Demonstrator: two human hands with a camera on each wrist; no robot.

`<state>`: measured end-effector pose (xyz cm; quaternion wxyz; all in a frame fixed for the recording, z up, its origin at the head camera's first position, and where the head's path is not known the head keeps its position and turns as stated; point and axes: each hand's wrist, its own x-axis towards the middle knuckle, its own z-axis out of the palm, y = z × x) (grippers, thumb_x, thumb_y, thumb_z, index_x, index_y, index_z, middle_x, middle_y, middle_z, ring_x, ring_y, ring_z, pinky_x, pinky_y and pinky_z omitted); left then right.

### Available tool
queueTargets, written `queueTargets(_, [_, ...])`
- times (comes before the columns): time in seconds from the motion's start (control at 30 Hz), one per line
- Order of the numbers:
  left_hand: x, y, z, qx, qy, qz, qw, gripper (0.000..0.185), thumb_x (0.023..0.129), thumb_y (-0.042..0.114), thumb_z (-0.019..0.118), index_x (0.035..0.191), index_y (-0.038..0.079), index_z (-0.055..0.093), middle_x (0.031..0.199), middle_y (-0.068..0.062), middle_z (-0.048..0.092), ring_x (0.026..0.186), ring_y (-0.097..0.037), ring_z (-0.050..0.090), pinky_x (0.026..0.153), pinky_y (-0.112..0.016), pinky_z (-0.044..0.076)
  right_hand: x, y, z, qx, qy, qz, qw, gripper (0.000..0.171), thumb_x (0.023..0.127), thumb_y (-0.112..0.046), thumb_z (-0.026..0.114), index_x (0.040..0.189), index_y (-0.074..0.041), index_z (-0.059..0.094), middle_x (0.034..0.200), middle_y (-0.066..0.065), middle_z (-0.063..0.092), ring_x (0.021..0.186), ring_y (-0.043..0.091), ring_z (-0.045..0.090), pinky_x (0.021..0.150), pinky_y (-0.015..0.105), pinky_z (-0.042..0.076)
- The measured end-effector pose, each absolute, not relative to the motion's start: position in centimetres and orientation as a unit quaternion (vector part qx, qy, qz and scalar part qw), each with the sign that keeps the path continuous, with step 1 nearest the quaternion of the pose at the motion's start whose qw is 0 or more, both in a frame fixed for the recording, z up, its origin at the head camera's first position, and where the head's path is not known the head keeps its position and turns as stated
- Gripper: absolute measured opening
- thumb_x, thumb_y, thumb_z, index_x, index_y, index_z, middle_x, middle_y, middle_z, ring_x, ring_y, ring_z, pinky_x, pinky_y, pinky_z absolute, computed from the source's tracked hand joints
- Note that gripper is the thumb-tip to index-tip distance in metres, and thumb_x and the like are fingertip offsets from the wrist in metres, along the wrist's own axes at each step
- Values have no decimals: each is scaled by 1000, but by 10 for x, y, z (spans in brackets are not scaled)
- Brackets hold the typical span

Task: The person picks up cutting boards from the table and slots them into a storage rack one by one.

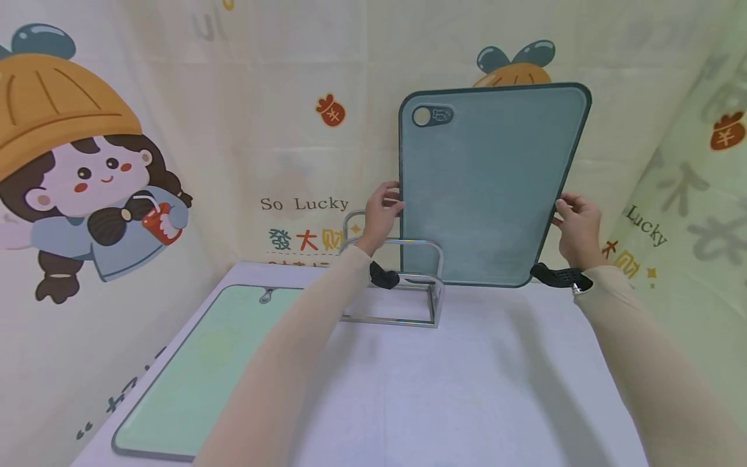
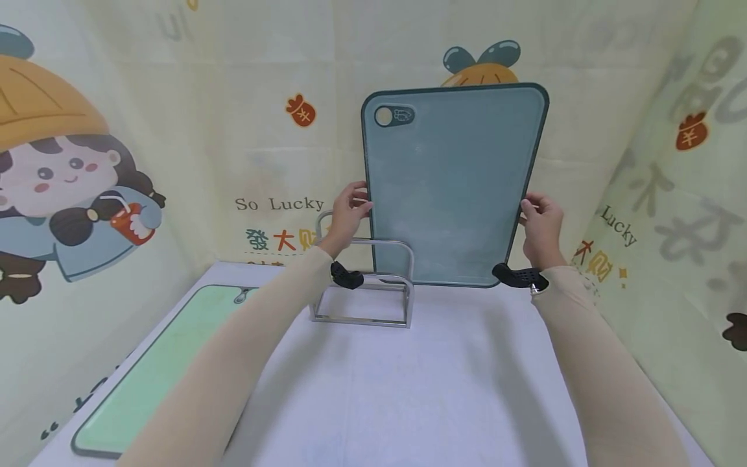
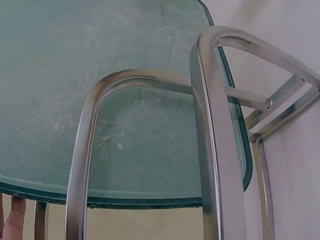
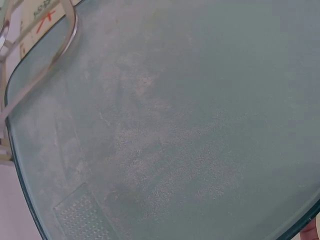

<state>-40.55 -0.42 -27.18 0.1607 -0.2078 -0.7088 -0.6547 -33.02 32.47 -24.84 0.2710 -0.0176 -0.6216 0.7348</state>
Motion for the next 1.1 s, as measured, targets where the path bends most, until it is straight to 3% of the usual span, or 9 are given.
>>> queueTargets(0.27, [-401,-18,-268,-201,-715,-647,174,39,91,-1,56,128,8,52,110,-16,57,91,-18,55,80,-29,56,-334,312,-248,-12,-628,731,267,10,96,-11,50,94,-14,60,97,-4,47,88,8,49,67,13,47])
queueTargets(0.57, [-402,-32,-265,-197,-715,-645,184,41,91,-1,56,130,8,51,111,-18,56,92,-20,55,83,-37,56,-339,299,-248,3,-608,750,261,12,95,-6,50,90,-12,60,94,-3,47,84,8,50,64,14,48])
queueTargets(0.87, [-400,-42,-266,-195,-716,-641,197,37,90,-1,57,125,13,55,105,-12,57,90,-17,56,78,-27,56,-340,290,-248,20,-612,747,260,11,95,-6,50,93,-12,59,93,-2,47,84,9,48,66,15,47])
queueTargets(1.1, [-398,-48,-263,-193,-717,-643,189,39,91,0,56,129,8,52,110,-18,56,93,-21,56,85,-38,55,-343,284,-248,6,-645,718,261,11,96,-11,49,97,-16,58,97,-5,48,88,8,48,72,16,47])
